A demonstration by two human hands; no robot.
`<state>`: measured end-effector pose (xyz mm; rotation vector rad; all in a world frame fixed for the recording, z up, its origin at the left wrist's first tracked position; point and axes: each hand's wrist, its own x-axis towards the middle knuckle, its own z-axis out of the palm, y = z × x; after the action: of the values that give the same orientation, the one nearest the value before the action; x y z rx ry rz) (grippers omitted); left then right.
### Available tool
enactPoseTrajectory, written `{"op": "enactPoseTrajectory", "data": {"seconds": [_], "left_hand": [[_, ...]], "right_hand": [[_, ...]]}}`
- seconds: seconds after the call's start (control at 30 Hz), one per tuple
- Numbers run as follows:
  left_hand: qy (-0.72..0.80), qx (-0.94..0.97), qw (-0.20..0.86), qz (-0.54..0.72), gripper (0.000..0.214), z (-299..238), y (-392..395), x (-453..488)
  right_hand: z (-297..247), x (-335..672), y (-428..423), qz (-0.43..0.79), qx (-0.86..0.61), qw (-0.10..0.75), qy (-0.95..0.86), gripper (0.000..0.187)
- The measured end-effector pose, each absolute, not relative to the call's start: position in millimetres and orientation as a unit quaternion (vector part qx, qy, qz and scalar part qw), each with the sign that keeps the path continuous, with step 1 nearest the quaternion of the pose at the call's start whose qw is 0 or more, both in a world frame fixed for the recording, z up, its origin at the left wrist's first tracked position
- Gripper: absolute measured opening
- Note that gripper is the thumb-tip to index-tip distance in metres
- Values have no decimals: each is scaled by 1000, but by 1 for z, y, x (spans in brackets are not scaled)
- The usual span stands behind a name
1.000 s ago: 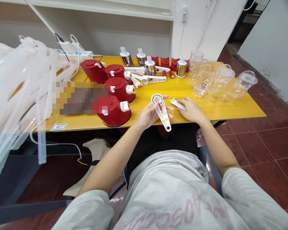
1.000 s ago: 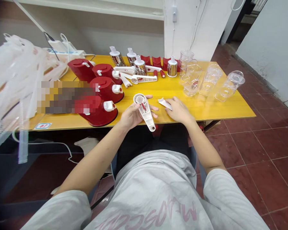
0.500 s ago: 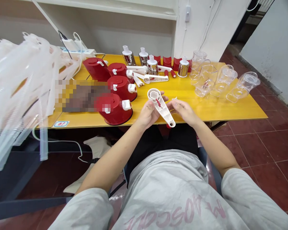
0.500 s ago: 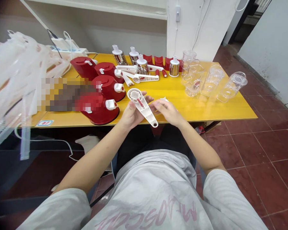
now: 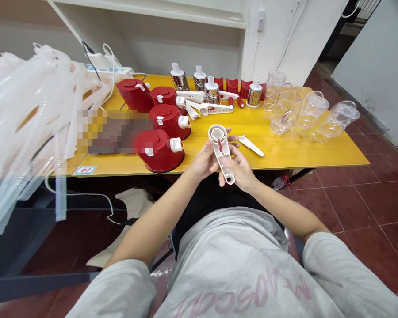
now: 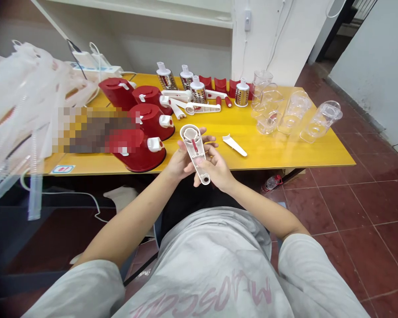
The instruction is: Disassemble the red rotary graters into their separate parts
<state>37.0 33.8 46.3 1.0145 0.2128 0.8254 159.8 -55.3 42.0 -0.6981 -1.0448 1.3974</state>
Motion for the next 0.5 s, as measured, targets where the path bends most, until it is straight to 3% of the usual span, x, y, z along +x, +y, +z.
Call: {"op": "enactPoseTrajectory", "data": {"seconds": [0.5], "left_hand": [[89, 500, 770, 387, 99, 45, 33, 40]], "right_hand": [[38, 155, -56, 590, -309, 606, -435, 56]]}}
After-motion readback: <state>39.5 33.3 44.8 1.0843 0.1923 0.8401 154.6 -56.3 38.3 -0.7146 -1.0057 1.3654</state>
